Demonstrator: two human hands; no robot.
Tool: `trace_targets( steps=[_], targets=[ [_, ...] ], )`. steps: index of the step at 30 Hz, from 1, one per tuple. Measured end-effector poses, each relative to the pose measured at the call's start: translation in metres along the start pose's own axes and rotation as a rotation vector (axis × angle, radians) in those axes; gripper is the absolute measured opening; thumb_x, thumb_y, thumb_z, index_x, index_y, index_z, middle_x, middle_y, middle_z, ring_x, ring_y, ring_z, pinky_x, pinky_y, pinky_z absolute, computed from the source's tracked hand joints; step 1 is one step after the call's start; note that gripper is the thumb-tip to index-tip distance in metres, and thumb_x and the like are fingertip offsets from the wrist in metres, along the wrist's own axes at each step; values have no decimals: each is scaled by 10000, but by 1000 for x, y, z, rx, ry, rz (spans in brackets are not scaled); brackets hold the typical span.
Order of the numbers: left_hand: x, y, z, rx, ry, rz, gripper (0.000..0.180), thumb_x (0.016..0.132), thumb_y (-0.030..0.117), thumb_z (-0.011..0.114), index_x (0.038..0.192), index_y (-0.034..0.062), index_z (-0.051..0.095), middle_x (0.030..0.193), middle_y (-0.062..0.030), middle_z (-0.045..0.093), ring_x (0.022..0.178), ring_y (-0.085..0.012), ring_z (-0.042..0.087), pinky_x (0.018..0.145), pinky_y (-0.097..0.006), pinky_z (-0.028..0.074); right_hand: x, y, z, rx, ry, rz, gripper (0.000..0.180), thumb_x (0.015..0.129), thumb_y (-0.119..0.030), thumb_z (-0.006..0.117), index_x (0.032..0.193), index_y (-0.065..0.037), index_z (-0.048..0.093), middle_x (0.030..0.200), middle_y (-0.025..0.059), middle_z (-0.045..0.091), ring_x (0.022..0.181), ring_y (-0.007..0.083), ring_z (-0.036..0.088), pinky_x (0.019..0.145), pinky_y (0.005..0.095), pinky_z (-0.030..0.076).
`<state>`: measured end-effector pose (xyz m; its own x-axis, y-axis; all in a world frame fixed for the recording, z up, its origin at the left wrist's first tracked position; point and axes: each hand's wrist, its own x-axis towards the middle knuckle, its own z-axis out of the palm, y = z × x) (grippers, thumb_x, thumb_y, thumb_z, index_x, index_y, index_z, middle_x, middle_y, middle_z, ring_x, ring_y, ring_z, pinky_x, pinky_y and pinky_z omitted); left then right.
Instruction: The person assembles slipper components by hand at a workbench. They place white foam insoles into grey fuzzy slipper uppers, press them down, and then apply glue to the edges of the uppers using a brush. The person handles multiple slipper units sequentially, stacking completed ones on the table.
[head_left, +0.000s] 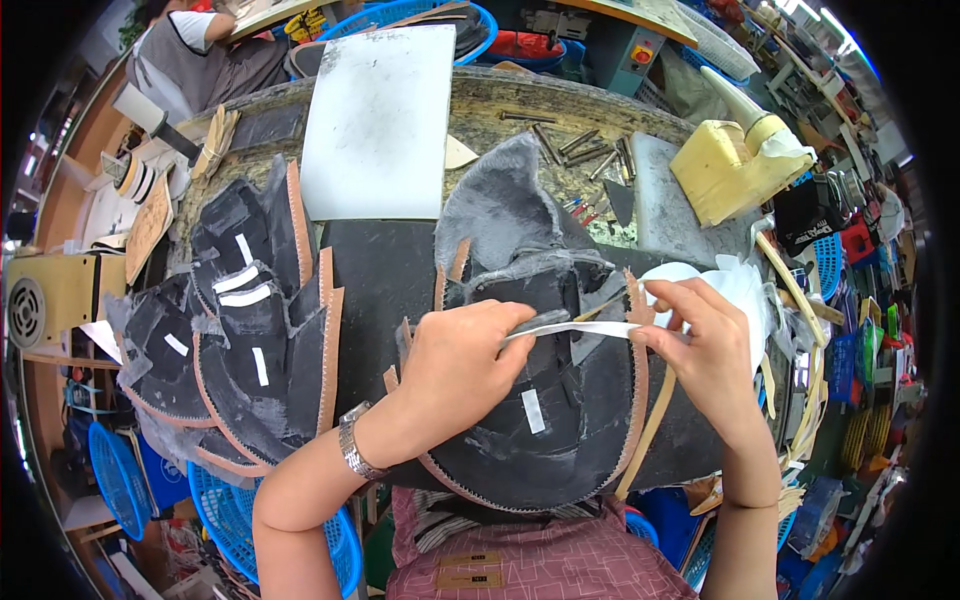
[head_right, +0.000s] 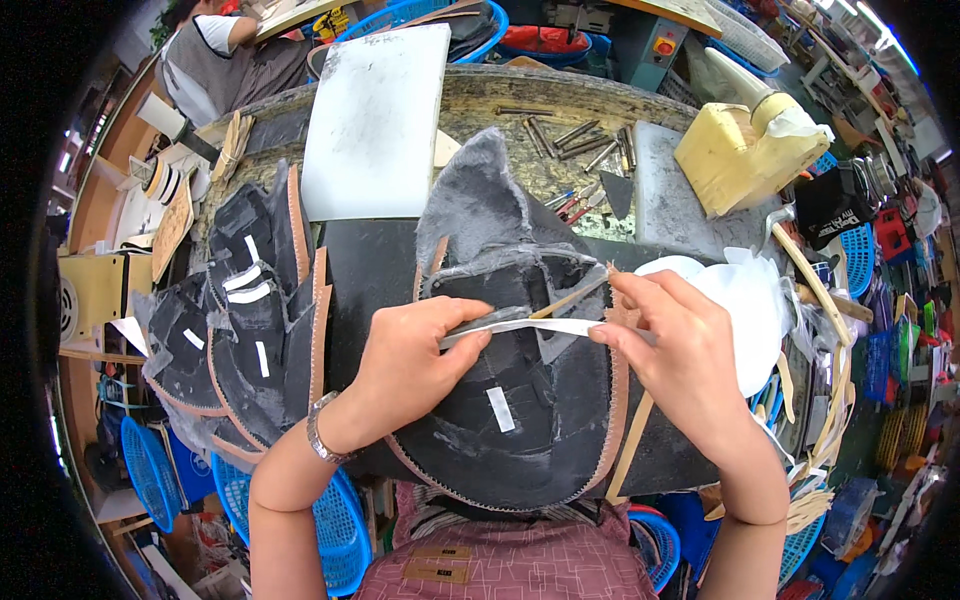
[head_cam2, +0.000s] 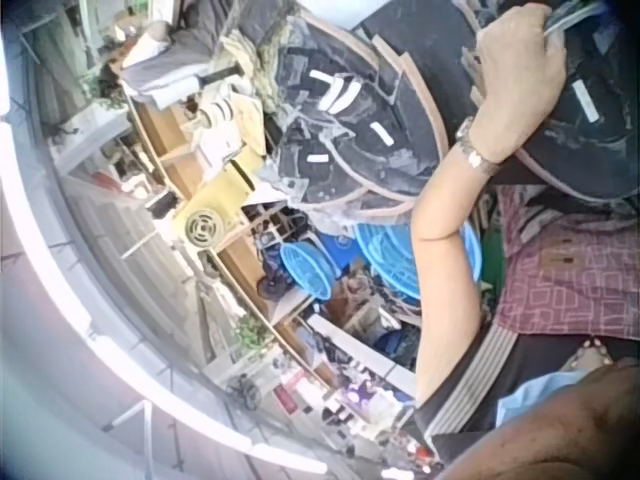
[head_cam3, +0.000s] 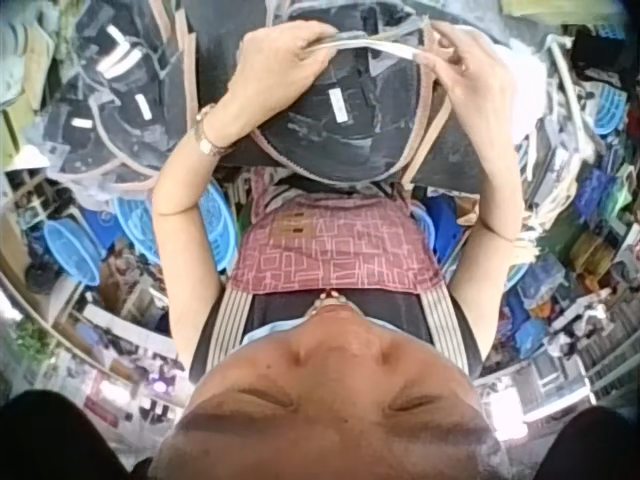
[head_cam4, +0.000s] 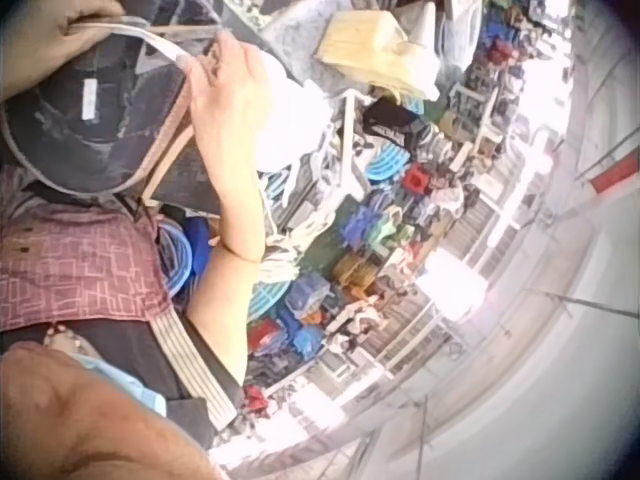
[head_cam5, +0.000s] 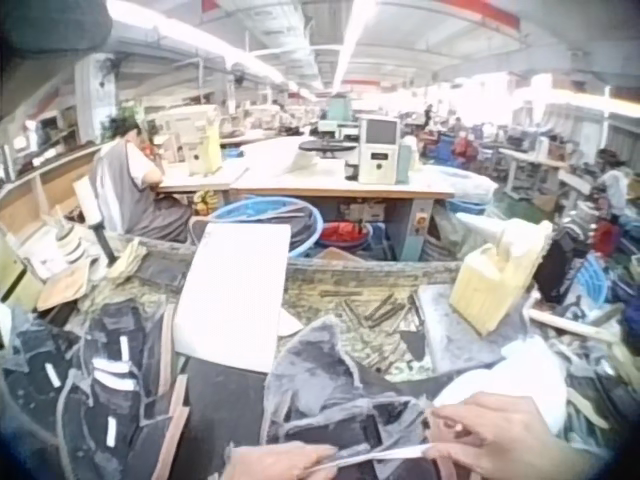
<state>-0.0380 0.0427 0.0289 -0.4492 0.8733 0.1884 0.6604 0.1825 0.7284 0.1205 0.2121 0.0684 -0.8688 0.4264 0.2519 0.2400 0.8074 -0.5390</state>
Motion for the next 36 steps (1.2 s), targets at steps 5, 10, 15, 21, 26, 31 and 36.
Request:
trace_targets(
  steps=[5, 10, 15, 21, 26, 31, 36],
  targets=[
    [13, 7, 11, 73, 27, 100, 177, 762, 110, 655, 907, 9, 657, 774, -127, 647, 685, -275, 638, 594, -342, 498, 5, 6, 15, 13, -31, 3, 370, 682, -165, 753, 984, -7, 608, 804, 114, 588, 681, 245, 603, 599, 328, 496],
    [9, 11, 15, 163, 92, 138, 119, 763, 112, 654, 846, 26, 653, 715, -109, 629, 635, -269, 624, 548, -348, 486, 6, -12, 44, -17, -84, -175, 165, 768, -146, 662, 862, -47, 569, 757, 96, 549, 683, 285, 590, 564, 376, 476],
    [-2, -1, 18, 134, 194, 140, 116, 751, 89, 661, 852, 34, 648, 697, -100, 623, 597, -270, 611, 520, -341, 481, -10, -28, 19, 642, -603, -290, 85, 800, -119, 625, 803, -44, 585, 800, 63, 572, 711, 246, 578, 577, 360, 459],
    [-10, -16, -26, -137, 254, -43, 454, 717, 120, 718, 1137, 30, 571, 1023, -123, 614, 952, -245, 577, 769, -331, 479, -2, -16, -83, 509, 393, -17, 47, 726, -55, 605, 749, -21, 583, 793, 93, 602, 558, 100, 521, 513, 201, 396],
    [-9, -38, -16, -458, 34, -328, 320, 811, 14, 633, 1127, 8, 580, 876, 5, 584, 792, -36, 527, 705, -186, 444, 49, -33, -21, 555, -399, 108, 119, 822, -80, 616, 885, 21, 609, 699, 39, 606, 611, 73, 576, 520, 213, 455],
    [-4, -36, -17, -480, -33, -332, 291, 819, 3, 623, 1108, -5, 592, 849, -7, 621, 745, -37, 554, 674, -181, 460, 64, -26, 45, 463, -539, -18, 106, 788, -82, 634, 857, -5, 654, 672, 109, 630, 594, 155, 611, 566, 290, 466],
    [0, -36, -22, -468, -102, -293, 301, 823, 7, 619, 1121, -25, 582, 923, -45, 653, 791, -50, 589, 693, -192, 484, 70, -27, 56, 418, -510, -23, 119, 779, -101, 642, 833, 3, 665, 669, 128, 639, 584, 195, 625, 556, 312, 468]
  ],
)
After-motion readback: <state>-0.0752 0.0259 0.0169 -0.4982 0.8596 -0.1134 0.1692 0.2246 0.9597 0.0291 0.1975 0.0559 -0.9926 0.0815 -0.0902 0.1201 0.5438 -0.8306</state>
